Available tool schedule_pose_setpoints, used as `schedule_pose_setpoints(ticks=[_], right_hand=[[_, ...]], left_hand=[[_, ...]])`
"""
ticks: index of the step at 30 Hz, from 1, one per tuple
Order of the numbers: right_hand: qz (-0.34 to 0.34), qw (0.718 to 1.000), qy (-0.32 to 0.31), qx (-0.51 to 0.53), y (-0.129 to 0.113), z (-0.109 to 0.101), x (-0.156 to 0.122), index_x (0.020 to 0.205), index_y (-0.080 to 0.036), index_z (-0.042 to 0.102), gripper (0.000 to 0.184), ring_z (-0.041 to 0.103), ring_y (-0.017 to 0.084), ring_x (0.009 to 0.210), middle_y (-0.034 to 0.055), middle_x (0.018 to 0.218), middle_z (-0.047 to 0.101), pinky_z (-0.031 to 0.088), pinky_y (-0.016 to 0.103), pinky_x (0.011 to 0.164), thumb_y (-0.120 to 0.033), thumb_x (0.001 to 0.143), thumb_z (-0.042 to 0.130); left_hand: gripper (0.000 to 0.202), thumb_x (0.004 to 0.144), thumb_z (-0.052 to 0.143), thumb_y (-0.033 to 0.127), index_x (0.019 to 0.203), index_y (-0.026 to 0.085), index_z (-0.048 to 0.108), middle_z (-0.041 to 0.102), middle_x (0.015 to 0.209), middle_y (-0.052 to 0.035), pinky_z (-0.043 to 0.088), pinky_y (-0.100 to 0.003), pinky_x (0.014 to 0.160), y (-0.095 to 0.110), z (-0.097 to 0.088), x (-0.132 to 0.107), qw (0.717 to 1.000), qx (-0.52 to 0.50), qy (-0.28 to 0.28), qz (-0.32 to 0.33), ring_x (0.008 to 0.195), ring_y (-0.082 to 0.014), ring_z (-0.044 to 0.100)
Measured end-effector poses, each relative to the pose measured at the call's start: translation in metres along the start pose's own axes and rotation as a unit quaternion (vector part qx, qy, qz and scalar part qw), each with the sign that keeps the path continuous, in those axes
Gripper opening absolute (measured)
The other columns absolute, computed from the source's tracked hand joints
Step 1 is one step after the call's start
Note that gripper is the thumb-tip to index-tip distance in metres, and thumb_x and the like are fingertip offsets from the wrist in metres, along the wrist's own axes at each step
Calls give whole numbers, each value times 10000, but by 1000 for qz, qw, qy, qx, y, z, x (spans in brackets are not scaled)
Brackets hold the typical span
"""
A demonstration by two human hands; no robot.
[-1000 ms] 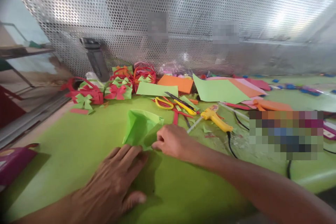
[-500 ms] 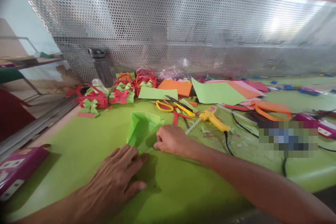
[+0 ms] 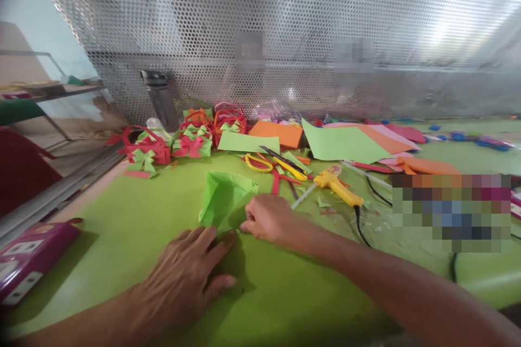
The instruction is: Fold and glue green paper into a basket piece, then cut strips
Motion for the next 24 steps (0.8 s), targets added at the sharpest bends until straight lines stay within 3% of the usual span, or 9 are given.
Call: schedule_pose_setpoints(ticks=[5,16,20,24], right_hand=[[44,998,16,-34,-10,1,3,598,-171,661,336,540,160,544,49,554,612,261,254,478,-443,772,570],[22,1000,4,-8,-6,-3,1,585,-177,648,320,458,99,492,1,538,578,225,240,461,-380,802,528],[16,1000,-3,13,-4,-3,-1,638,-193,657,265,476,103,513,-5,572,601,243,235,478,-425,748,596],[12,999,-8,34,0,-3,1,648,-196,648,176,483,102,518,-16,571,595,256,226,487,-359,708,625]], left_hand=[[556,834,432,583,1170,157,551,563,923,-98,475,-474,712,0,1,-1,1000,2,0,2,799,-265,558],[509,852,387,588,1071,173,583,572,860,-75,465,-415,658,-3,5,-2,998,13,50,36,755,-248,552],[523,862,374,579,1130,168,556,565,879,-81,461,-423,665,-3,6,-2,998,24,51,38,763,-249,546],[494,859,410,558,1120,168,564,563,885,-78,465,-439,673,-2,5,-1,999,27,33,23,783,-262,553]])
Point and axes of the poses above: each hand's wrist, its own x-axis towards the middle knuckle, its own z-axis out of the palm, y = z × x, the point moved 1 cm from there along x, towards the middle knuckle
